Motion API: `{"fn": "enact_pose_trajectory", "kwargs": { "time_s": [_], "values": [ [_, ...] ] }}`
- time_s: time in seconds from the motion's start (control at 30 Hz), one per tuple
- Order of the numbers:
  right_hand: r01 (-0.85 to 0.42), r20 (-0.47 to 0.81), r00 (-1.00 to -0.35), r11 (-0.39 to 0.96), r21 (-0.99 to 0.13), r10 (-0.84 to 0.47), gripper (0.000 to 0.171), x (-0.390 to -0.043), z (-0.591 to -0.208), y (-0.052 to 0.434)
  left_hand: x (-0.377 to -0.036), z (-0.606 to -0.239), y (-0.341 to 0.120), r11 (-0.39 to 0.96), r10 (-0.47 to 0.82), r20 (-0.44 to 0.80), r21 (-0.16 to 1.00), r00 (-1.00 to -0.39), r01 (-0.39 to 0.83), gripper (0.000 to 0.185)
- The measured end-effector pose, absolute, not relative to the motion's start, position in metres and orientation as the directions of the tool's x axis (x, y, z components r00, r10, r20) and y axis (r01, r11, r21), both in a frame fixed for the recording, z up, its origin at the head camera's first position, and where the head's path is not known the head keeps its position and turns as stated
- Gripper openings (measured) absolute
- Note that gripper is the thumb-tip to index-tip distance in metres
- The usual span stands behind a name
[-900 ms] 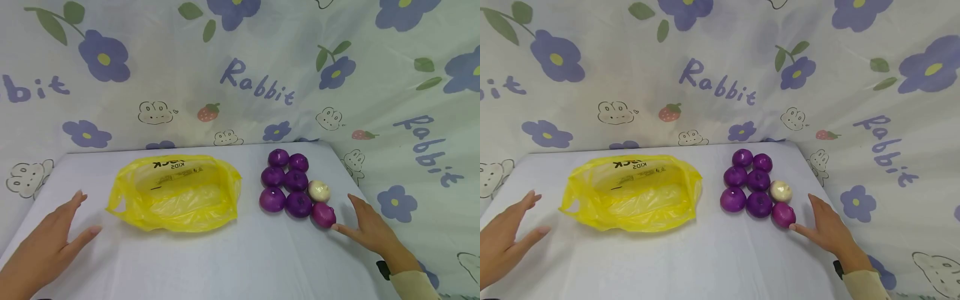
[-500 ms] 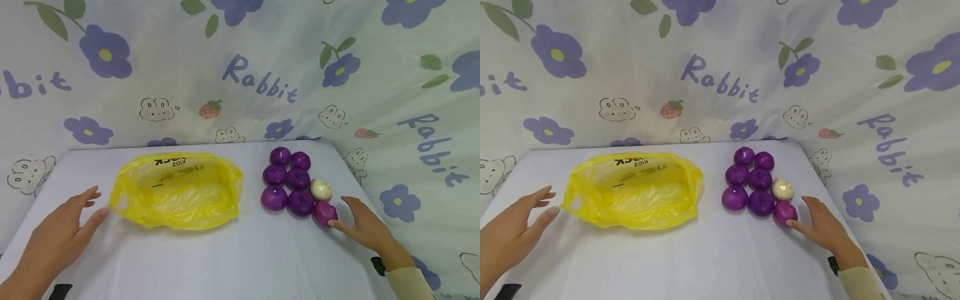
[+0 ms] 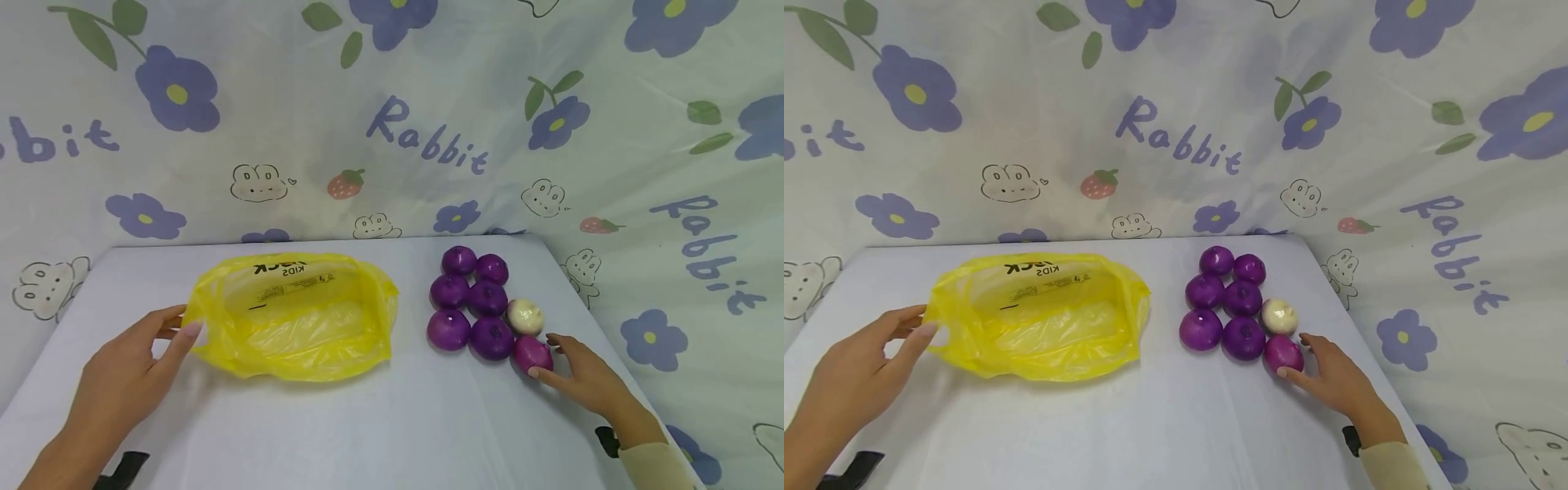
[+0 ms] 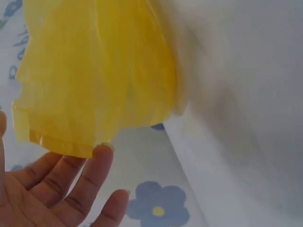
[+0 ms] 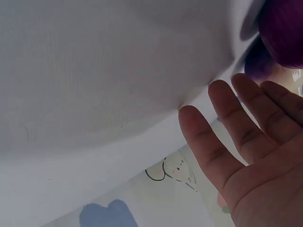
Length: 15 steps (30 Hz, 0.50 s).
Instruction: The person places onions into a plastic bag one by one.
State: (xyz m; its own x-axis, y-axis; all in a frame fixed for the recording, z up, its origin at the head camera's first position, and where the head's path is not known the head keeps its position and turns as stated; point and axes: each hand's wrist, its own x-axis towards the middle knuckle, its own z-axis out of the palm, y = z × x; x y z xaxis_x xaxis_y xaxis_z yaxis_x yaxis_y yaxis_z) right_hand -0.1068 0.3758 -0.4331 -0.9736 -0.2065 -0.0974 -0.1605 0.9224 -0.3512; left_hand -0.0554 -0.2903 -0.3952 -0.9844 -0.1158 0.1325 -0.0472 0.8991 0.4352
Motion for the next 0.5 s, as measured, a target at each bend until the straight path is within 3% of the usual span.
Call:
{"fn": "enact_pose_trajectory", "kwargs": {
  "time_s": [0.33, 0.5],
  "values": [
    [-0.169, -0.072, -0.976, 0.921, -0.352, -0.207, 0.087, -0.104, -0.440, 0.372, -0.066, -0.392, -0.279, 0.921, -0.144, 0.210, 0.385, -0.967, -0.053, 0.081],
    [-0.166, -0.060, -0.978, 0.925, -0.341, -0.198, 0.081, -0.103, -0.442, 0.370, -0.069, -0.390, -0.275, 0.924, -0.142, 0.220, 0.379, -0.965, -0.049, 0.080]
  ]
}}
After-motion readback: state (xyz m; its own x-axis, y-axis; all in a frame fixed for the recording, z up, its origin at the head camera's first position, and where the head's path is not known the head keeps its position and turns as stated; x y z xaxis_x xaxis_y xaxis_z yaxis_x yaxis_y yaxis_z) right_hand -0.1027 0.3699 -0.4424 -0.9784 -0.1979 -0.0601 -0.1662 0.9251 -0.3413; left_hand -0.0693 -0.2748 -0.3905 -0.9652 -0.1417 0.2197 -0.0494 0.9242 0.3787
